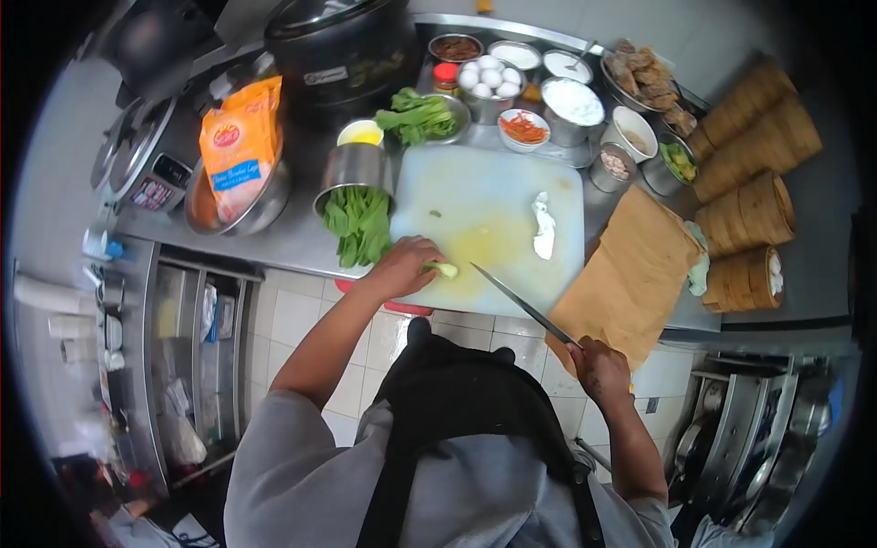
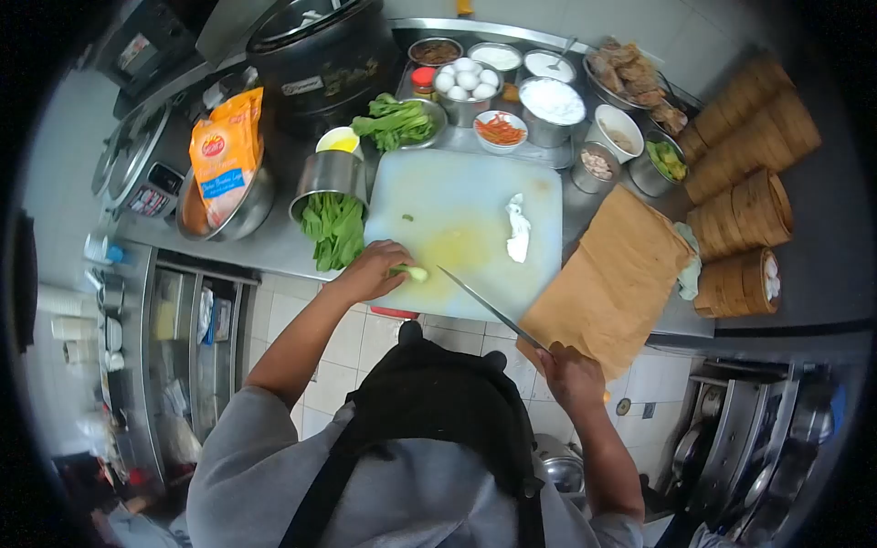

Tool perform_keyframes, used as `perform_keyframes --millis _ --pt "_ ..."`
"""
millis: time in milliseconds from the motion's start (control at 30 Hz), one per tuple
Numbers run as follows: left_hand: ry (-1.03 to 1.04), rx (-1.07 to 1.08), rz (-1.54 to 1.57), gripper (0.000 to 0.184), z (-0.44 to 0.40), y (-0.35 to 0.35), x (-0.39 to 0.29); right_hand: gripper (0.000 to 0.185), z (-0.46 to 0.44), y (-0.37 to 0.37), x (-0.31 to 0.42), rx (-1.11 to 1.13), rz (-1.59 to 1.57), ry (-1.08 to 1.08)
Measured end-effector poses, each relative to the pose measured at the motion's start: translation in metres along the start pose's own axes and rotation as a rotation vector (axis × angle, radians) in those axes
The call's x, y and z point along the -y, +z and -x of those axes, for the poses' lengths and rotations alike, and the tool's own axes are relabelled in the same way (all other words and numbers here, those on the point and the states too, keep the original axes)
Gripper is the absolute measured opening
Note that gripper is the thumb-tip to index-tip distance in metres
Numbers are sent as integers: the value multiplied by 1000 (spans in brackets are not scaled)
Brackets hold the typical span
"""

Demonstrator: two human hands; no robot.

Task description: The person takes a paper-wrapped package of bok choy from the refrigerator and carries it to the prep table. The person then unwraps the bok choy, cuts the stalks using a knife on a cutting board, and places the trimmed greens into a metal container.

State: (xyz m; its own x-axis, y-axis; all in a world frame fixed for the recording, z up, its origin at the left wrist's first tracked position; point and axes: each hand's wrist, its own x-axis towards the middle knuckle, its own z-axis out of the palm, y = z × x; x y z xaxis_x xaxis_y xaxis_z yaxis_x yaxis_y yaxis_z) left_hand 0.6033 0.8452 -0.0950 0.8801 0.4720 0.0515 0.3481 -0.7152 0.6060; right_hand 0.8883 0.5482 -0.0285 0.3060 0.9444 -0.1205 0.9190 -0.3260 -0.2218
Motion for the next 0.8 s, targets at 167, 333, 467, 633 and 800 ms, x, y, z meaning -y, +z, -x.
perform_keyframes --millis 167,333,467,633,800 --pt "50 6 5 31 -1 0 0 31 -14 -6 1 62 133 -61" --pt "44 3 -12 30 -1 -1 0 32 -28 -10 1 47 194 -155" --pt "35 -29 4 28 0 0 -1 34 -35 -12 5 25 214 -219" --pt "26 -30 18 29 0 1 1 34 -39 -15 8 42 216 -243" --pt "22 -22 14 30 1 4 6 34 -41 -17 10 82 228 -234"
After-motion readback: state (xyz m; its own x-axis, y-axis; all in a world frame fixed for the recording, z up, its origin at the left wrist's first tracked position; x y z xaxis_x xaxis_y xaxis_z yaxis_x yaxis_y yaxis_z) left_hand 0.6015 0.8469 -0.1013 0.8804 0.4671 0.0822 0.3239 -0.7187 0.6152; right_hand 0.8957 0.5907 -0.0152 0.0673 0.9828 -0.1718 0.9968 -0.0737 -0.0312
